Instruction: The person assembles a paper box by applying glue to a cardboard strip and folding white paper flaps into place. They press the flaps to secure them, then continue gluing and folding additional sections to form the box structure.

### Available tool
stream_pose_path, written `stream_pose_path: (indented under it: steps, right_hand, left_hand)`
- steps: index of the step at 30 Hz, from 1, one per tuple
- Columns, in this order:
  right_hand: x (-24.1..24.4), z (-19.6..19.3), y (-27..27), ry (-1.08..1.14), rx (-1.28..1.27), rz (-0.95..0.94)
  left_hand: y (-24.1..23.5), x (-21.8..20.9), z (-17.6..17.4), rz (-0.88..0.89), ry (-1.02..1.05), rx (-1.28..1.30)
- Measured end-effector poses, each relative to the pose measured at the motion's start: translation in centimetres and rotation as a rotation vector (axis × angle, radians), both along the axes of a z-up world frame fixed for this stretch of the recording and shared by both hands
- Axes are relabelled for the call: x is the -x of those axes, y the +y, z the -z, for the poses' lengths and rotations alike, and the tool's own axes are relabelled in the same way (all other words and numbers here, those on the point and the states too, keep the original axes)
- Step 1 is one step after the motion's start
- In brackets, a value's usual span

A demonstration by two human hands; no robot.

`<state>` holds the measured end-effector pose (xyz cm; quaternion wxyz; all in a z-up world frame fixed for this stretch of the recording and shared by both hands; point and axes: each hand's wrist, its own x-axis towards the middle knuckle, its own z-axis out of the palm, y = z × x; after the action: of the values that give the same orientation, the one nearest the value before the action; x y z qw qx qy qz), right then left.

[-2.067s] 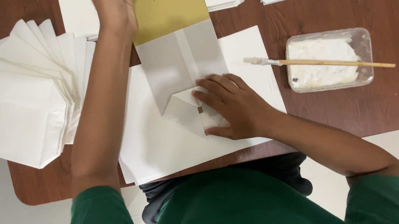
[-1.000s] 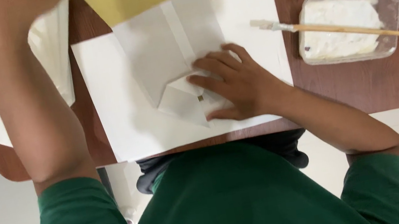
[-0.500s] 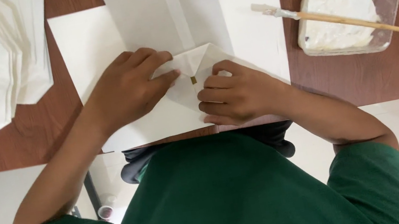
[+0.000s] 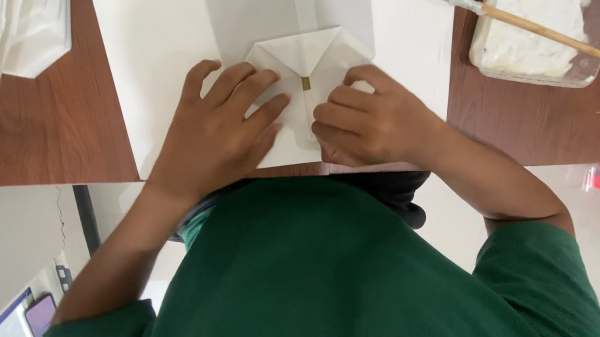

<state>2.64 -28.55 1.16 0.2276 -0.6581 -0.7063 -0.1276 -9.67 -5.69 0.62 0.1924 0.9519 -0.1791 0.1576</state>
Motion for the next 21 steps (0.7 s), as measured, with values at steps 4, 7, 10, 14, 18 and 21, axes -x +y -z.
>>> stream_pose_path:
  steps: [4, 7, 10, 14, 18, 21]
  right_hand:
    - [-0.1, -1.5, 0.3, 0.054, 0.053, 0.034]
    - [0.3, -0.9, 0.4, 0.043, 0.051, 0.027]
    - [0.9, 0.0, 0.0, 0.014, 0.024, 0.02]
    - [2.1, 1.7, -0.6, -0.086, 0.011, 0.07]
    - [1.3, 1.6, -0.1, -0.184, -0.037, 0.127]
    - [0.9, 1.7, -0.1, -0.104, 0.042, 0.203]
  left_hand:
    - [-1.0, 1.1, 1.0, -0.063, 0.017, 0.077]
    - [-1.3, 1.5, 1.1, -0.108, 0.028, 0.129]
    - [-1.7, 1.6, 0.5, -0.135, 0.039, 0.17]
    - [-2.3, 1.9, 1.0, -0.159, -0.015, 0.187]
    - [-2.4, 2.2, 1.1, -0.163, -0.044, 0.175]
    - [-2.7, 2.3, 1.2, -0.169, -0.076, 0.2]
